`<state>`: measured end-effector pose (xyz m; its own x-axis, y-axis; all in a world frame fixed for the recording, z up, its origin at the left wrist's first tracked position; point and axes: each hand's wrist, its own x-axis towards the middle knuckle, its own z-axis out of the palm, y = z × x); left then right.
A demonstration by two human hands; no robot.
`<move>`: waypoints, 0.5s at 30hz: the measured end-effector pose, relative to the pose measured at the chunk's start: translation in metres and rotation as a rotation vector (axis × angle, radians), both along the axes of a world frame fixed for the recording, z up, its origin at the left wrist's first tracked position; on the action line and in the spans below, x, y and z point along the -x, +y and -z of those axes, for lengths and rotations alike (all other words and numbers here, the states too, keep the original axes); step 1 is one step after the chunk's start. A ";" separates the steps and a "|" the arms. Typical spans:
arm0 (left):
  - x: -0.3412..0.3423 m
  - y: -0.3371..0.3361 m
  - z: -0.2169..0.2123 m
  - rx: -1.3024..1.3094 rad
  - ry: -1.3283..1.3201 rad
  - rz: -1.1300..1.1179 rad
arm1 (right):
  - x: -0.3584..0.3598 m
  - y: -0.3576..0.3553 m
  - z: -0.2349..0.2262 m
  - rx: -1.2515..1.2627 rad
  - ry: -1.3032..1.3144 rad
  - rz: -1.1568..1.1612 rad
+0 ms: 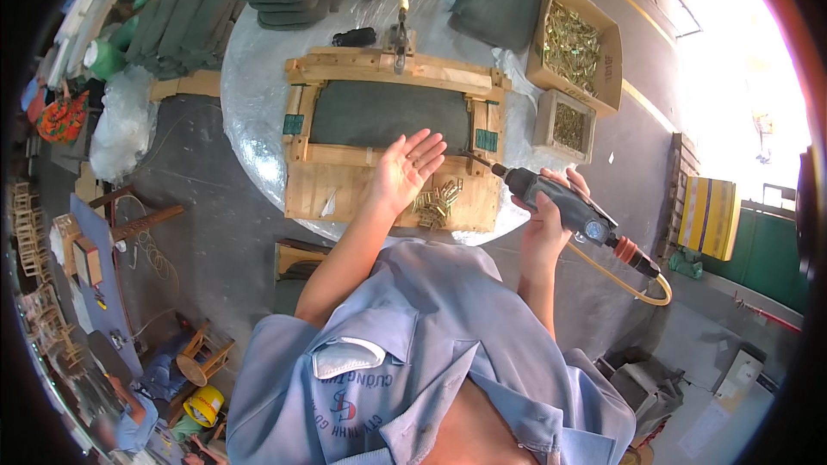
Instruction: The person assembles a chair by placing a green cushion onto a wooden frame, securing it with a pneumatic drill and fasteners, and adjusting the frame. The person repeats this process for multiple cushions, stacking the finished units on the table.
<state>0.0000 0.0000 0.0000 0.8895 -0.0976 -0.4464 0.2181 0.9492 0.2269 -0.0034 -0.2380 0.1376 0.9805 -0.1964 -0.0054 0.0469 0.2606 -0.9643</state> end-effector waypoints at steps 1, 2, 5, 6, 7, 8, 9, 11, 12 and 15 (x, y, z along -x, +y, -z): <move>-0.006 -0.002 -0.007 0.031 -0.009 0.010 | 0.002 0.000 0.000 -0.037 -0.021 -0.009; -0.009 -0.003 -0.014 0.063 -0.018 0.020 | 0.003 0.001 0.000 -0.073 -0.042 -0.019; 0.003 -0.008 -0.031 -0.039 -0.062 0.112 | 0.027 0.000 0.004 -0.108 -0.090 -0.048; 0.008 -0.013 -0.032 -0.048 -0.060 0.125 | 0.033 -0.001 0.005 -0.103 -0.077 -0.053; 0.014 -0.017 -0.034 -0.057 -0.059 0.137 | 0.039 -0.001 0.003 -0.096 -0.064 -0.049; 0.019 -0.021 -0.035 -0.066 -0.058 0.147 | 0.045 -0.001 0.001 -0.090 -0.051 -0.046; 0.018 -0.022 -0.037 -0.045 -0.070 0.134 | 0.046 0.000 0.001 -0.092 -0.052 -0.040; 0.015 -0.022 -0.042 -0.003 -0.095 0.105 | 0.049 -0.001 -0.001 -0.048 -0.056 -0.061; 0.016 -0.024 -0.041 -0.008 -0.101 0.107 | 0.052 -0.003 -0.003 -0.019 -0.051 -0.066; 0.019 -0.028 -0.040 -0.030 -0.125 0.121 | 0.056 -0.003 -0.002 -0.041 -0.067 -0.074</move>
<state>-0.0187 -0.0278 0.0405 0.9210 -0.1955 -0.3370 0.2984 0.9101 0.2875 -0.0596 -0.2413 0.1394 0.9908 -0.1242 0.0541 0.0900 0.3048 -0.9482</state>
